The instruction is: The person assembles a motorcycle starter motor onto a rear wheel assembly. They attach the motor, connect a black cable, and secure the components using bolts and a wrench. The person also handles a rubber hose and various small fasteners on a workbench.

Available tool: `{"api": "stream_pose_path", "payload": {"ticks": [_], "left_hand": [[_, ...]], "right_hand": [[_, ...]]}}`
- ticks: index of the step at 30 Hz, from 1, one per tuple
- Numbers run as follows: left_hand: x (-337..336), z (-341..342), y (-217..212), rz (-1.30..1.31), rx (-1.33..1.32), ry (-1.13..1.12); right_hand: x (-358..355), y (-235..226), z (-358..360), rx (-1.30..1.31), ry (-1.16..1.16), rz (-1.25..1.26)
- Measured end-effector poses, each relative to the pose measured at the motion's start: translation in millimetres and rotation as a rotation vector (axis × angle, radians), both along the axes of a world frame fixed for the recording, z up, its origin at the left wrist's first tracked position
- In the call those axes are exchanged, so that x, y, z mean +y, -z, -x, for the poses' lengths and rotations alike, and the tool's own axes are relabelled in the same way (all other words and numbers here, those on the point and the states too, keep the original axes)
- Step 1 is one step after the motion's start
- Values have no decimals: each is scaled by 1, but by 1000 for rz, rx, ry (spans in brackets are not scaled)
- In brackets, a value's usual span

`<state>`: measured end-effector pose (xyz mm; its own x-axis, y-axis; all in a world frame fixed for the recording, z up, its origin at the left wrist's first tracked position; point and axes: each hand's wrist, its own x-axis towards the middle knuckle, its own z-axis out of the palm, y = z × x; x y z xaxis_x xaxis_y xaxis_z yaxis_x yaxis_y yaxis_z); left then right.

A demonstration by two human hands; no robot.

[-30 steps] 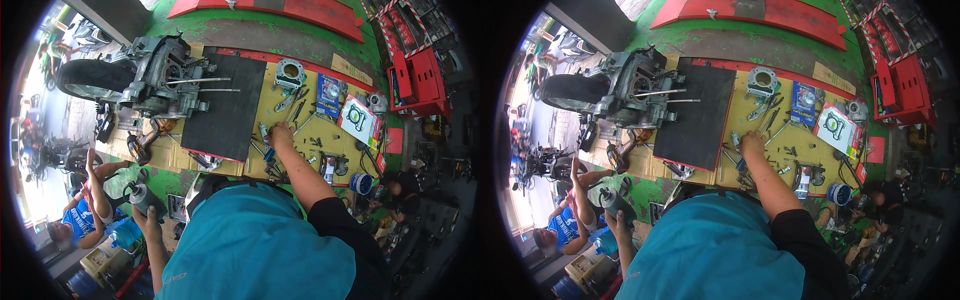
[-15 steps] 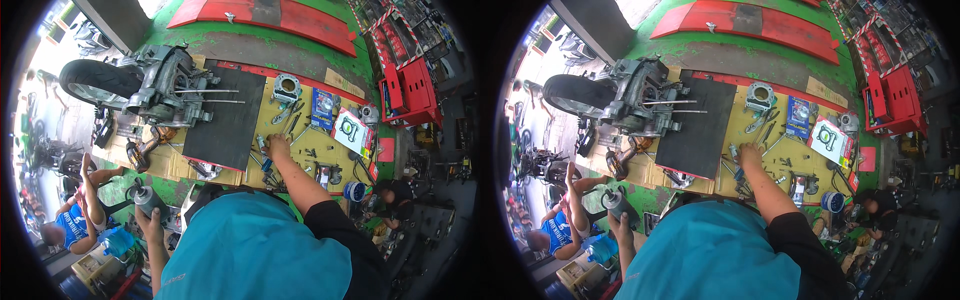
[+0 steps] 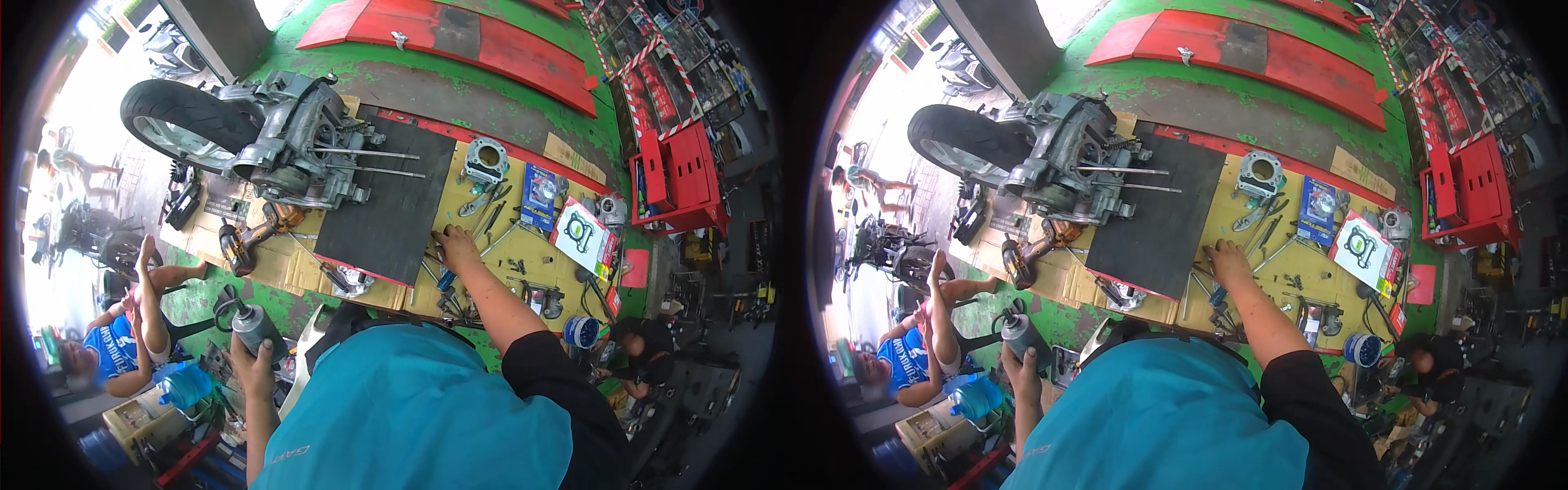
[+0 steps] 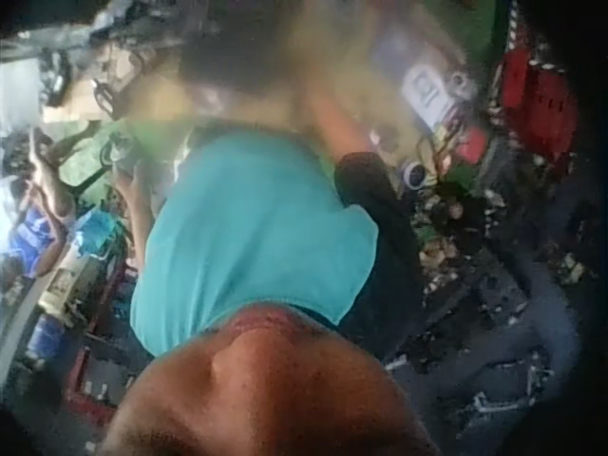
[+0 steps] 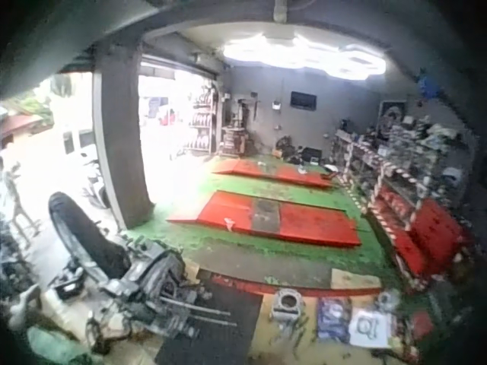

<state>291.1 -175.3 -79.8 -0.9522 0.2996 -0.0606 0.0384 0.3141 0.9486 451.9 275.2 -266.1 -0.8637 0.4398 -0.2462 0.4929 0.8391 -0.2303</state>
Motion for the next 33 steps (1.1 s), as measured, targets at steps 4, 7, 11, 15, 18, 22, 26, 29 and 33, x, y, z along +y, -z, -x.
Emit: {"api": "stream_pose_path", "payload": {"ticks": [4,7,11,15,18,22,26,29,33], "left_hand": [[5,-4,-8,-23,-45,18],[15,-5,-21,-62,-98,33],[29,6,-32,38,-22,116],[51,4,-72,275,90,163],[61,4,-75,230,69,196],[80,0,-71,-221,-231,232],[90,0,-59,-487,-437,282],[92,-1,-63,-535,-397,379],[93,-6,-72,-556,-406,394]], "right_hand": [[-3,4,-9,40,-83,-95],[-1,23,-26,130,-156,-188],[-18,3,-35,446,4,-136],[-38,-86,-27,742,167,130],[-68,-173,-13,807,191,610],[-102,-276,38,683,-64,1357],[-129,-317,72,547,-217,1416],[-138,-323,84,469,-218,1420],[-142,-318,89,504,-286,1414]]}}
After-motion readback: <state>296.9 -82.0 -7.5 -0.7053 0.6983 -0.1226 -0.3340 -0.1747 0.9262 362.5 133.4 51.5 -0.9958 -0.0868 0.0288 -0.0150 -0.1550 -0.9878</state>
